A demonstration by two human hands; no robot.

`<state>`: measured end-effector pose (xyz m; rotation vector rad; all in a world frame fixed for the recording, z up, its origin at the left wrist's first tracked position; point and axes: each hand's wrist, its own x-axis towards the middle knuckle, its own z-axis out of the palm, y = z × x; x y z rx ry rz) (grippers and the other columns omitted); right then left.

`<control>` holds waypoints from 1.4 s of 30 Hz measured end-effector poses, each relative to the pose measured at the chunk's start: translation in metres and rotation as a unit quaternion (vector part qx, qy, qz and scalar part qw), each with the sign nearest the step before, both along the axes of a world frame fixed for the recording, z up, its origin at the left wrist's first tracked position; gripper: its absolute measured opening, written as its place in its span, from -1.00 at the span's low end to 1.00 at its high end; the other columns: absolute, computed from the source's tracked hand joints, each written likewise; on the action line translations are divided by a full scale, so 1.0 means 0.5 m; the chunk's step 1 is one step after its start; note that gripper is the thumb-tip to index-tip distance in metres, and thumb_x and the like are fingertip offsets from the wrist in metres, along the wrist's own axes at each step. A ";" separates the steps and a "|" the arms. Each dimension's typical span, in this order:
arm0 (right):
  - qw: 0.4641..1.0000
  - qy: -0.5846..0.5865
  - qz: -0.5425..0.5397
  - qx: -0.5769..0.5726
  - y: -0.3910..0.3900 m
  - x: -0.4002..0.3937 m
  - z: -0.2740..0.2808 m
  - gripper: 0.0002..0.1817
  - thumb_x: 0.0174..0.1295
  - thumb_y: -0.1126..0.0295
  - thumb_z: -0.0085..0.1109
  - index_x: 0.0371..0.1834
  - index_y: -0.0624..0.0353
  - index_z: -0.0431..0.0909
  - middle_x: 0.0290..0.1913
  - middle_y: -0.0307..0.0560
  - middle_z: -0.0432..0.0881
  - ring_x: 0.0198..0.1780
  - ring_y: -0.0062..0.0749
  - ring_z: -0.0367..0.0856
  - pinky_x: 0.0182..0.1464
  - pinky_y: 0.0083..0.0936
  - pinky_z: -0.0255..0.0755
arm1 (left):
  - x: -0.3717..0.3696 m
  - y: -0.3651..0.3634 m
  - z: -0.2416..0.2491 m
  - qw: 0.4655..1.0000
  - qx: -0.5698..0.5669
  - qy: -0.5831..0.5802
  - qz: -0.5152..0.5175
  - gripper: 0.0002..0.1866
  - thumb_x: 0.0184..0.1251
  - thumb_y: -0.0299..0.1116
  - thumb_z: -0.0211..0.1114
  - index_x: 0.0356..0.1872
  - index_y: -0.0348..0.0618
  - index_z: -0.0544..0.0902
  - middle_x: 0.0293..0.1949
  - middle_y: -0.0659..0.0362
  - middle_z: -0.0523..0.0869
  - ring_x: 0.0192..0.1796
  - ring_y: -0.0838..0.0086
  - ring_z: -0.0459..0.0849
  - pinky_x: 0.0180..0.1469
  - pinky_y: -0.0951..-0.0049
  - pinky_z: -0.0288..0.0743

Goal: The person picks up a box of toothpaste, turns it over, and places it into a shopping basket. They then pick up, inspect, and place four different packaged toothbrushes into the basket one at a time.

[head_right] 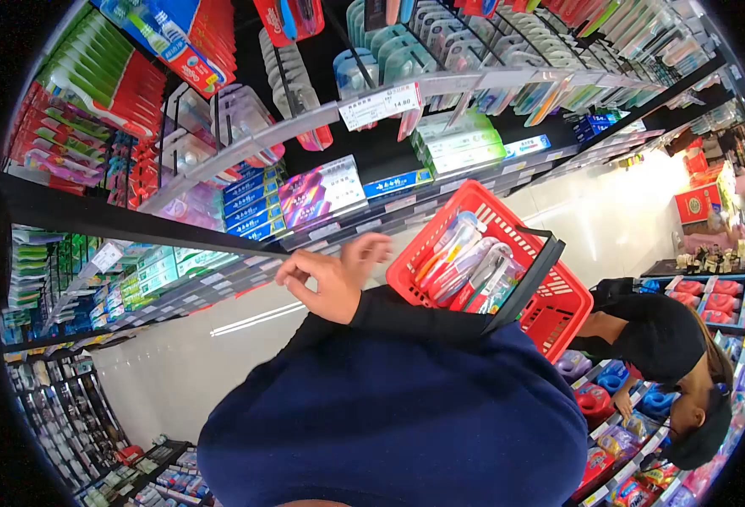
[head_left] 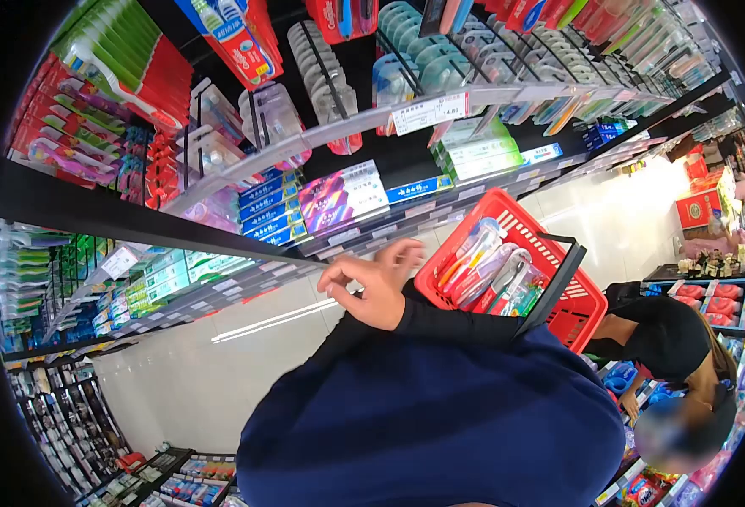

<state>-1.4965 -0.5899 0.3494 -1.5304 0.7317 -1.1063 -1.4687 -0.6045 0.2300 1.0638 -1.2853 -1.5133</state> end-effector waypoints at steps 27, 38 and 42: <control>0.924 0.069 0.292 0.236 -0.034 -0.198 -0.196 -0.77 0.16 0.52 -0.08 -0.37 0.35 0.63 -0.42 -0.07 0.69 -0.33 -0.46 0.70 -0.20 -0.56 0.58 | -0.171 -0.372 0.113 0.924 -0.272 -0.145 0.227 -0.68 0.05 -0.35 0.42 -0.30 -0.35 0.53 -0.56 0.18 0.48 -0.51 0.46 0.46 -0.31 0.43 0.46; 0.897 0.167 0.340 0.227 -0.038 -0.301 -0.234 -0.74 0.18 0.45 -0.14 -0.50 0.23 0.59 -0.42 -0.17 0.67 -0.37 -0.48 0.64 -0.24 -0.53 0.49 | -0.187 -0.372 0.075 0.946 -0.209 0.005 0.247 -0.83 0.31 -0.53 0.19 -0.12 -0.34 0.53 -0.19 0.20 0.64 -0.16 0.66 0.56 -0.10 0.63 0.41; 0.898 0.164 0.345 0.219 -0.033 -0.343 -0.252 -0.73 0.10 0.41 -0.10 -0.54 0.20 0.64 -0.46 -0.16 0.68 -0.40 -0.44 0.67 -0.28 -0.49 0.50 | -0.209 -0.327 0.115 0.941 -0.167 0.055 0.288 -0.74 0.36 -0.46 0.15 0.02 -0.34 0.49 -0.23 0.22 0.64 -0.24 0.70 0.54 -0.17 0.66 0.38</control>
